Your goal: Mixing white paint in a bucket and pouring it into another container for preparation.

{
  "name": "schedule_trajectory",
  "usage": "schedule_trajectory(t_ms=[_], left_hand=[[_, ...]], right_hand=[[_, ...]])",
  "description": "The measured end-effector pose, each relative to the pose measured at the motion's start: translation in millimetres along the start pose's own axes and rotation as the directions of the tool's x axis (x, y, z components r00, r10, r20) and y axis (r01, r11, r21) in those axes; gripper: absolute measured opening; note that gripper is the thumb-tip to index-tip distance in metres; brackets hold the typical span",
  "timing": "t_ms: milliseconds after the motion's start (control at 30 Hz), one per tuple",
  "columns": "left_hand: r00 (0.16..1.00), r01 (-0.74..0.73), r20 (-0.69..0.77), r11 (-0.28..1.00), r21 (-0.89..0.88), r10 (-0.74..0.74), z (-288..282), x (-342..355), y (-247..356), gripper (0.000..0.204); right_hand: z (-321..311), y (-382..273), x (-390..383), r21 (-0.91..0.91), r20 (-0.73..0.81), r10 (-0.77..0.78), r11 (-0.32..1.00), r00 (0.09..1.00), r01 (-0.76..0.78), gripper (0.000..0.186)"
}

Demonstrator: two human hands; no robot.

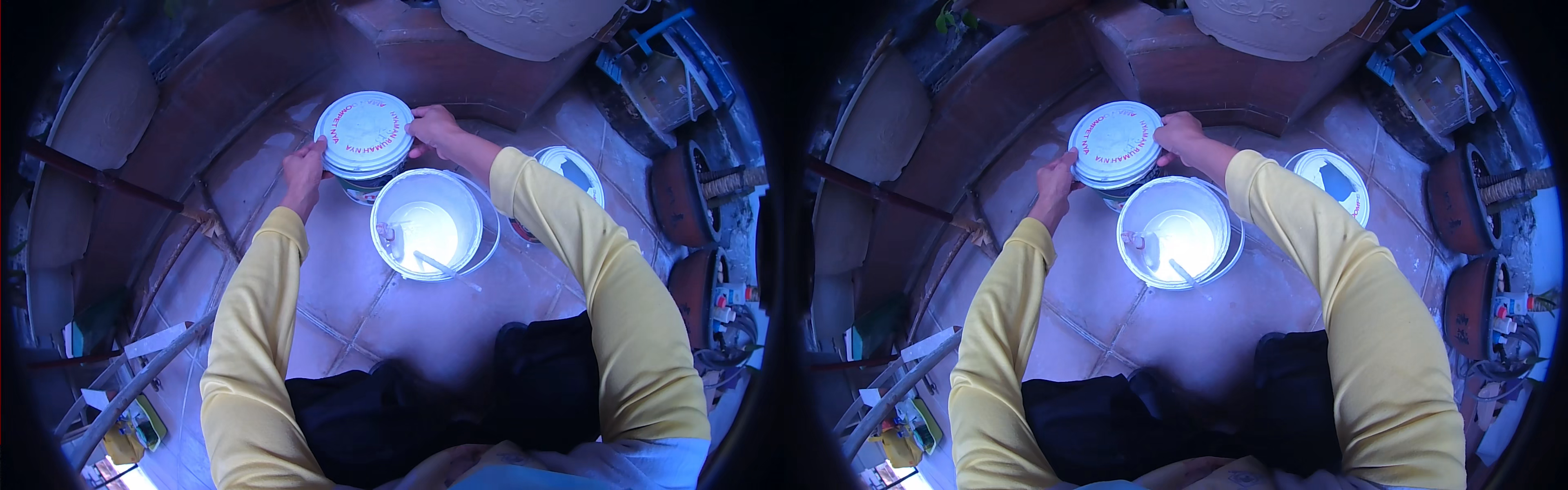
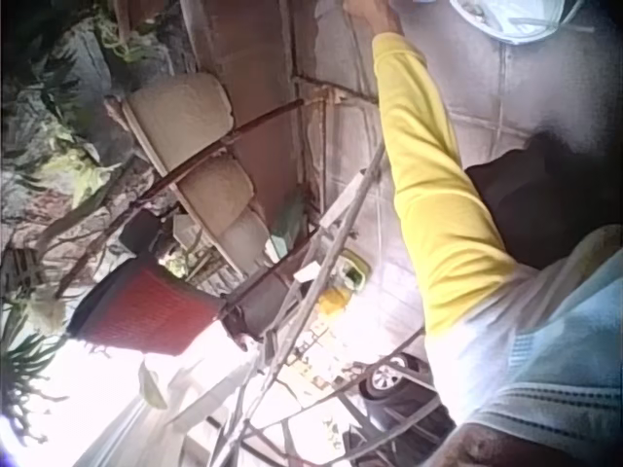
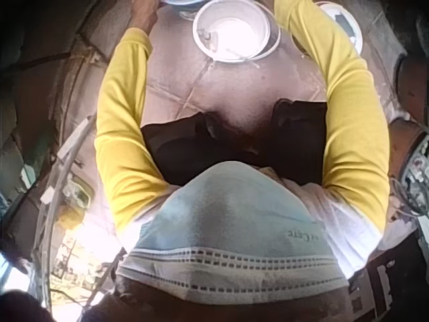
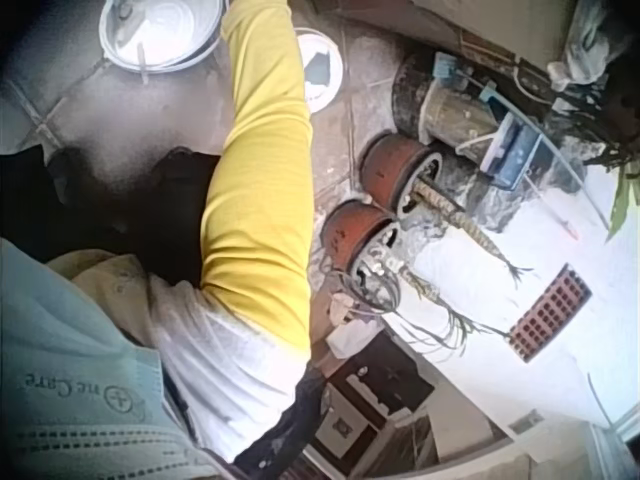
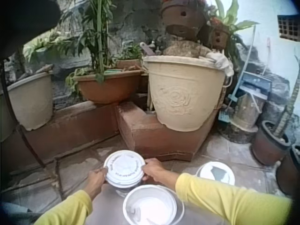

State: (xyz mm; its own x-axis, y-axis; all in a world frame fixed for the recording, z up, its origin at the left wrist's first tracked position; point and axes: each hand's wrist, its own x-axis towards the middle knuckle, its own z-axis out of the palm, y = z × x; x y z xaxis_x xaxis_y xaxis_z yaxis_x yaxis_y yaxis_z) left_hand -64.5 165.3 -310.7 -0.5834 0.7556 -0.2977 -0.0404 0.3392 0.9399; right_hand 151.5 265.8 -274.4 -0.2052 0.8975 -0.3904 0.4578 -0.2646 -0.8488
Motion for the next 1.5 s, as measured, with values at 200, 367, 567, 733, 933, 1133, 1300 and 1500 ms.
schedule_trajectory(t_ms=[200,367,567,733,933,1133,1300,1500], left_hand=[[1.0,0.014,-0.017,0.999,0.03,-0.014,5.1,4.2,1.4,0.035],[1.0,0.023,0.018,0.996,-0.086,-0.021,5.4,2.2,3.8,0.024],[0.988,0.12,0.116,0.976,-0.181,-0.1,17.2,-2.4,7.3,0.024],[0.976,0.189,0.158,0.946,-0.263,-0.151,51.7,3.3,6.9,0.026],[0.984,0.121,0.131,0.993,-0.011,-0.119,64.9,22.2,12.2,0.027],[0.943,-0.322,0.076,0.83,0.455,0.325,66.2,21.2,24.8,0.017],[0.661,-0.737,0.35,0.485,0.471,0.663,79.2,-11.2,44.7,0.014],[0.705,-0.668,0.598,0.641,0.379,0.382,100.0,-46.0,81.8,0.027]], right_hand=[[-10.1,-5.3,-3.4,-0.145,0.004,0.01,0.989,1.0,-0.01,0.03],[-6.8,-5.1,6.4,-0.104,-0.077,0.063,0.992,0.995,-0.071,0.024],[-15.6,4.1,25.7,0.062,-0.052,0.141,0.988,0.989,-0.138,0.017],[-41.5,20.9,39.3,0.128,-0.1,0.152,0.982,0.983,-0.139,0.019],[-60.6,24.2,33.4,0.074,-0.072,0.142,0.988,0.987,-0.136,0.02],[-63.4,12.6,20.1,0.115,-0.105,0.179,0.979,0.978,-0.166,0.019],[-70.4,13.4,21.0,-0.105,-0.132,0.085,0.99,0.988,-0.099,0.02],[-76.5,-18.6,0.8,0.44,-0.099,0.086,0.897,0.991,-0.034,0.065]])
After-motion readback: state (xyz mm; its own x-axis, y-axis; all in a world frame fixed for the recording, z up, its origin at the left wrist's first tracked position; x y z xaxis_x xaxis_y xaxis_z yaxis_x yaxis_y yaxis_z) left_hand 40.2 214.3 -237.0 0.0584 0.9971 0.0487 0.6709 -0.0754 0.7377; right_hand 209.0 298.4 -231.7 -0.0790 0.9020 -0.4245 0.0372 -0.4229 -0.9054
